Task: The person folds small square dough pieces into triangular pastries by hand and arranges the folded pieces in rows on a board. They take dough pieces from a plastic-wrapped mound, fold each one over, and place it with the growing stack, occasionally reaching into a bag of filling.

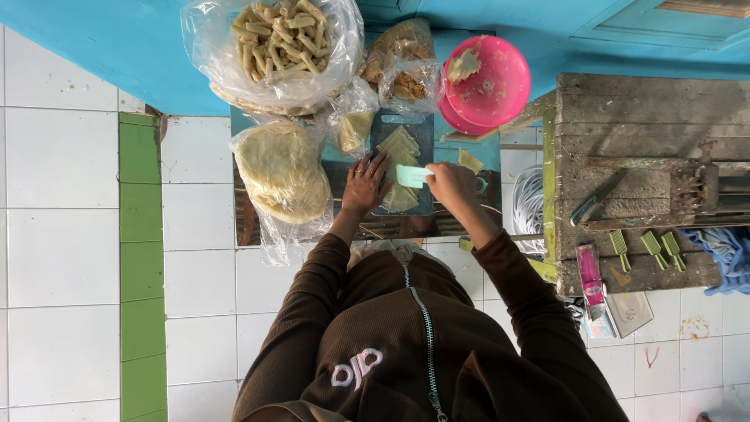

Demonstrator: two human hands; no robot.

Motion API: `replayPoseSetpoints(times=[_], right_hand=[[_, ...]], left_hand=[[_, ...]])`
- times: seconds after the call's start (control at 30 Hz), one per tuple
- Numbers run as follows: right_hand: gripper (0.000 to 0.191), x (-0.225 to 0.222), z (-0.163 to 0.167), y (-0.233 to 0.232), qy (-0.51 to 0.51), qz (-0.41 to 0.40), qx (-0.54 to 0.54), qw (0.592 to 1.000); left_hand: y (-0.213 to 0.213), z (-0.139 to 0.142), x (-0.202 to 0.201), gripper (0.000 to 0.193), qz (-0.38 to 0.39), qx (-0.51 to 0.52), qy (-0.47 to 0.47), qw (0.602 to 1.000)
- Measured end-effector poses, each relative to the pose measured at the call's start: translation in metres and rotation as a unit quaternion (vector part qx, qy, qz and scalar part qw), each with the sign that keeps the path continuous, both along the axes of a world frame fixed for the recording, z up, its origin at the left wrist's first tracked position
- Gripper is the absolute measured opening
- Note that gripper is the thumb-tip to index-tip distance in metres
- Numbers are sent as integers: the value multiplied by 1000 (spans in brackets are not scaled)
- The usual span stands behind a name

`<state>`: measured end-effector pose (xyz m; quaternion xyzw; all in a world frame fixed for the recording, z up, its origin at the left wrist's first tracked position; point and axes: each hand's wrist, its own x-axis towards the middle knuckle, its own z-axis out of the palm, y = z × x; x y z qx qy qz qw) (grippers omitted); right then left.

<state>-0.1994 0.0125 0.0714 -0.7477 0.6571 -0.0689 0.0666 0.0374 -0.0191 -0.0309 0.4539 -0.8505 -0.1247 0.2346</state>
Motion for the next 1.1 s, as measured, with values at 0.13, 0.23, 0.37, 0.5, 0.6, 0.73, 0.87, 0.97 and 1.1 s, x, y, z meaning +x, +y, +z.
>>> replayPoseSetpoints(times=[0.13,0.23,0.37,0.5,0.6,0.73,0.87,0.97,1.1], right_hand=[[15,1,4,5,39,-25,9,999],[18,-7,11,10,29,-35,0,999],[15,8,6,15,9,-31,40,999],[14,10,1,19,60,-47,41,996],[19,-16,2,26,66,-97,64,991],[25,-60,-2,19,-17,-209,33,977],[15,-96,0,-23,-122,-241,-55,961],[15,-113,22,-68,-326,-354,12,877],[51,-119,41,-87,25,-105,-445,889]], left_hand=[[0,0,1,61,3,17,-14,1000],[1,1,1,63,0,26,-11,1000],[1,0,0,63,1,25,-8,1000],[2,0,0,63,2,25,-9,1000],[2,0,1,61,-2,30,-6,1000],[2,-2,2,59,-4,32,-4,999],[4,-2,3,55,-8,10,0,1000],[9,-1,6,56,-16,-44,18,999],[28,-3,12,49,-40,-34,63,997]])
